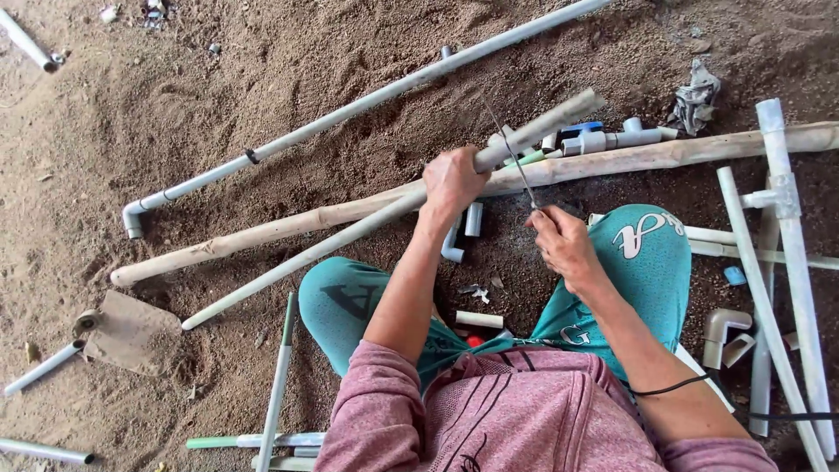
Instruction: Sawing a PVC pipe using a hacksaw blade while sitting on the ground.
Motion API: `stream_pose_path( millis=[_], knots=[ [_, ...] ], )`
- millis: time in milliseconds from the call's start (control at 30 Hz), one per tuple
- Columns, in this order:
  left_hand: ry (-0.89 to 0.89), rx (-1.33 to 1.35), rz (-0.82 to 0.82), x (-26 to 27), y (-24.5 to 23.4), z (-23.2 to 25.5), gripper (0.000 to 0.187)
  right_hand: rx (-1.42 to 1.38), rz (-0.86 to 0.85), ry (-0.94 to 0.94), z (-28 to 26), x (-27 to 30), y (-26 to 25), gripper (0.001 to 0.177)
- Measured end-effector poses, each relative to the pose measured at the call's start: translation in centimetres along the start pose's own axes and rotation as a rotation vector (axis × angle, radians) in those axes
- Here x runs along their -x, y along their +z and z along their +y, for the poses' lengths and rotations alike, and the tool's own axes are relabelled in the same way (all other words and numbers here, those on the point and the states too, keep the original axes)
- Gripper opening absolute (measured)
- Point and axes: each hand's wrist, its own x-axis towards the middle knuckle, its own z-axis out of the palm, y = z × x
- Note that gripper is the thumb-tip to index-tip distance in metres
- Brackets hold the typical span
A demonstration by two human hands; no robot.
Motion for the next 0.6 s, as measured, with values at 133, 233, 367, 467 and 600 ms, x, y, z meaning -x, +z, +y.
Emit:
stream_pose_path(
  millis=[133,233,367,467,600],
  knots=[
    [0.050,-0.190,-0.217,-0.3,5.4,0.8,0.036,0.067,0.007,0.046,0.6,-0.8,-0.9,0.029],
    [0.006,-0.157,-0.241,0.9,3.4,1.7,0.069,-0.059,0.061,0.051,0.0,-1.9,-0.1,0.025],
    [-0.010,-0.075,-0.054,0.9,-0.9,1.3,0.043,-0.059,-0.001,0.028,-1.8,-1.0,0.9,0.025],
    [-0.035,-0.039,0.058,-0.1,-1.6,0.6,0.031,0.002,0.006,0.027,-0.7,-0.7,0.6,0.027],
    [0.005,0.035,-0.006,0.9,-0.8,1.9,0.030,0.005,0.011,0.037,0.6,-3.2,-0.4,0.026]
  ],
)
